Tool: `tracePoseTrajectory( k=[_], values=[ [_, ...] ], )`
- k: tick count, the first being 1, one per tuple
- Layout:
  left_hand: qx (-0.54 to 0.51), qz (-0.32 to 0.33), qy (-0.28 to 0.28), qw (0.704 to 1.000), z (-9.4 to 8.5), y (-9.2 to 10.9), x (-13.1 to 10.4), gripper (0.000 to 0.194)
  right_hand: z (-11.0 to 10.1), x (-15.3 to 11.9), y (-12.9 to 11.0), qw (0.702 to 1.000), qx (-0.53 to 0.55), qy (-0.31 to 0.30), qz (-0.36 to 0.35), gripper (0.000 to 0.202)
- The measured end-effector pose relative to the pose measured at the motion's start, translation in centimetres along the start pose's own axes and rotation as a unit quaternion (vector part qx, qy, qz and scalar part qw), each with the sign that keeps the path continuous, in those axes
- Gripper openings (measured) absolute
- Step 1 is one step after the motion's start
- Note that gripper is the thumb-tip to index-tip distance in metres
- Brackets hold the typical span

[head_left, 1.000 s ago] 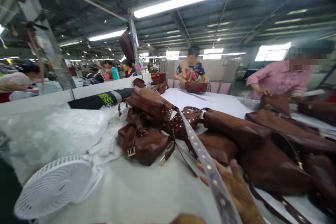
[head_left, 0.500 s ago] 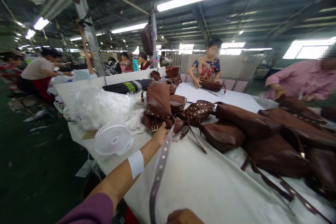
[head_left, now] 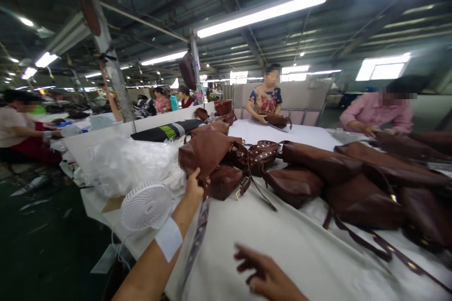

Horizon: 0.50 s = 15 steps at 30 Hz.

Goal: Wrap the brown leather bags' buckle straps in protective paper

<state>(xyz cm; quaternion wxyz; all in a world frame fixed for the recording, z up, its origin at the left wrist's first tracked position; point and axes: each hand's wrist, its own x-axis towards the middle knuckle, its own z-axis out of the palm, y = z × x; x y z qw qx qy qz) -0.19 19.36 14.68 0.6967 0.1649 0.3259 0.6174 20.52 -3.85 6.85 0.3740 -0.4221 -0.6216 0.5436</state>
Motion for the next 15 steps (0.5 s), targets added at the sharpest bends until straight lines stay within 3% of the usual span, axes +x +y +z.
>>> tracePoseTrajectory(
  k=[2, 4, 6, 8, 12, 15],
  values=[
    [-0.004, -0.012, -0.031, 0.999, -0.4, 0.4, -1.3, 0.008, -2.8, 1.1, 0.1, 0.972, 0.177, 0.146, 0.041, 0.066],
    [0.01, -0.036, -0.066, 0.997, -1.0, 0.7, -3.1, 0.005, -5.1, 1.7, 0.3, 0.905, 0.34, 0.249, 0.056, 0.077],
    [0.058, -0.082, -0.087, 0.991, -1.8, 1.1, -5.0, 0.006, -6.6, 1.8, 0.5, 0.853, 0.413, 0.318, 0.018, 0.079],
    [0.114, -0.14, -0.09, 0.98, -3.0, 1.1, -6.8, 0.013, -7.3, 1.2, 1.0, 0.822, 0.415, 0.388, -0.031, 0.067],
    [0.214, -0.243, -0.039, 0.945, -6.9, -1.0, -8.9, 0.024, -7.7, -1.7, 2.9, 0.806, 0.355, 0.469, -0.059, 0.04],
    [0.31, -0.252, -0.019, 0.917, -10.7, -3.8, -9.1, 0.028, -7.9, -2.9, 4.0, 0.809, 0.347, 0.473, 0.035, 0.035]
  ],
)
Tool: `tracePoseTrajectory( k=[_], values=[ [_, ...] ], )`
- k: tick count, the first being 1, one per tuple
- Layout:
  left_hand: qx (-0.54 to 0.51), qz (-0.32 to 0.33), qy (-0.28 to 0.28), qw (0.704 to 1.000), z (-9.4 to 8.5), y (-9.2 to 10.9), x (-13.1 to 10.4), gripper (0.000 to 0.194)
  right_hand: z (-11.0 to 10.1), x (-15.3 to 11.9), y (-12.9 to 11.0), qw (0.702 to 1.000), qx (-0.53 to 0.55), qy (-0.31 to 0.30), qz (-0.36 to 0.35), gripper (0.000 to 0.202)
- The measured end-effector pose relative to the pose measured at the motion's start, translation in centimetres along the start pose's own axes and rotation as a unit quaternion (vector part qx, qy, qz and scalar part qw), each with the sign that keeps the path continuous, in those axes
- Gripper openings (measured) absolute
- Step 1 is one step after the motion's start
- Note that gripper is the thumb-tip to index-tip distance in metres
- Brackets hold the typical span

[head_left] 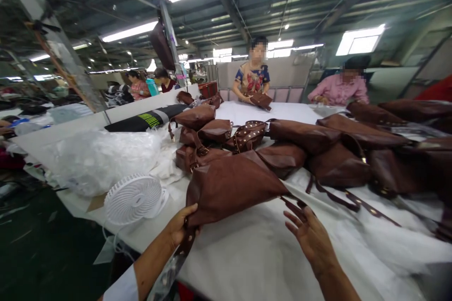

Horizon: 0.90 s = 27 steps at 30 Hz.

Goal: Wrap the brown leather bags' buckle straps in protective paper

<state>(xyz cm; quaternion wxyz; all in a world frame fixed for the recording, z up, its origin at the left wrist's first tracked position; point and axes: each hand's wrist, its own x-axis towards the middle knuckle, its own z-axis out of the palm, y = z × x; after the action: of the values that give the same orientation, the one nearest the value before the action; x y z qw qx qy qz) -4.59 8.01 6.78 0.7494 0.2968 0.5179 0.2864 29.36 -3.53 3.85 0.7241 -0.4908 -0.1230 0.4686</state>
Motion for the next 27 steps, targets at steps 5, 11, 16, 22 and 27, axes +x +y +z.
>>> tracePoseTrajectory(
  k=[5, 11, 16, 22, 27],
  values=[
    [0.246, 0.267, 0.202, 0.909, -1.1, -3.2, 0.0, 0.067, 1.2, 2.2, -0.1, 0.997, -0.071, -0.007, 0.035, 0.022],
    [0.306, 0.377, 0.076, 0.871, 5.5, -4.9, -3.5, 0.039, -0.1, 1.2, 1.9, 0.982, -0.177, 0.042, -0.042, 0.018],
    [0.068, -0.029, -0.121, 0.99, 15.5, -9.2, 1.7, 0.03, -1.8, -2.0, 4.4, 0.946, -0.304, 0.067, -0.089, 0.011],
    [-0.029, -0.068, -0.119, 0.99, 21.3, -10.3, 6.5, 0.012, -5.6, -6.8, 3.0, 0.808, -0.539, -0.015, -0.236, 0.018],
    [0.113, 0.083, -0.081, 0.987, 17.2, -11.1, 5.2, 0.037, -14.6, -8.9, -0.8, 0.69, -0.641, 0.196, -0.274, 0.026]
  ],
)
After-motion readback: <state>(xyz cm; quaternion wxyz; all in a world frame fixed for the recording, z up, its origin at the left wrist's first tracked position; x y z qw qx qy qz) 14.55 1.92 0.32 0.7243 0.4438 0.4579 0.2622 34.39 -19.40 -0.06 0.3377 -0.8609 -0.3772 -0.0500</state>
